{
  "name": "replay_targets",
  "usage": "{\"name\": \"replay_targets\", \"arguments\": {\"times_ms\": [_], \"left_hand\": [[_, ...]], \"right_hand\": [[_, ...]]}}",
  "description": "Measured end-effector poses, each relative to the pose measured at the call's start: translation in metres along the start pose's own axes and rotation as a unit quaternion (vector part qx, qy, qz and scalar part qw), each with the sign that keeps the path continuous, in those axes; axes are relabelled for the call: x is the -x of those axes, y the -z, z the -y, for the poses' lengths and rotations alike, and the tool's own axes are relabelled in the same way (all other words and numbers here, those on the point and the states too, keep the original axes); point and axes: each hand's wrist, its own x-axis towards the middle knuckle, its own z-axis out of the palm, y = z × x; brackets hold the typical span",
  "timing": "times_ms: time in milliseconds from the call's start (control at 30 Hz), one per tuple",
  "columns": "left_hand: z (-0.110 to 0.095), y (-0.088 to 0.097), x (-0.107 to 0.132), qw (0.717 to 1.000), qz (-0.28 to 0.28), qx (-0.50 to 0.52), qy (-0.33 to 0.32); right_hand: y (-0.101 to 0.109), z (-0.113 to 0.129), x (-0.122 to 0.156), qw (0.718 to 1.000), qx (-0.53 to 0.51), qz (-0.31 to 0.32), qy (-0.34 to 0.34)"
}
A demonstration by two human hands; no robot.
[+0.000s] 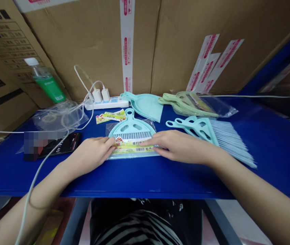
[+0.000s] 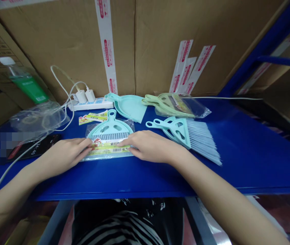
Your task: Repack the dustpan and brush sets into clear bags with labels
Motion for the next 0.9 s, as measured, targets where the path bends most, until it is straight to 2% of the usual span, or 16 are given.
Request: {"name": "replay_targets", "arguments": {"times_ms": [900], "left_hand": [[0.0010,-0.0012,0.0002,1.000,-0.004,0.003,-0.006]], "right_hand": [[0.0000,0.0010,-0.0006,1.000,0.007,0.016,-0.018]]}}
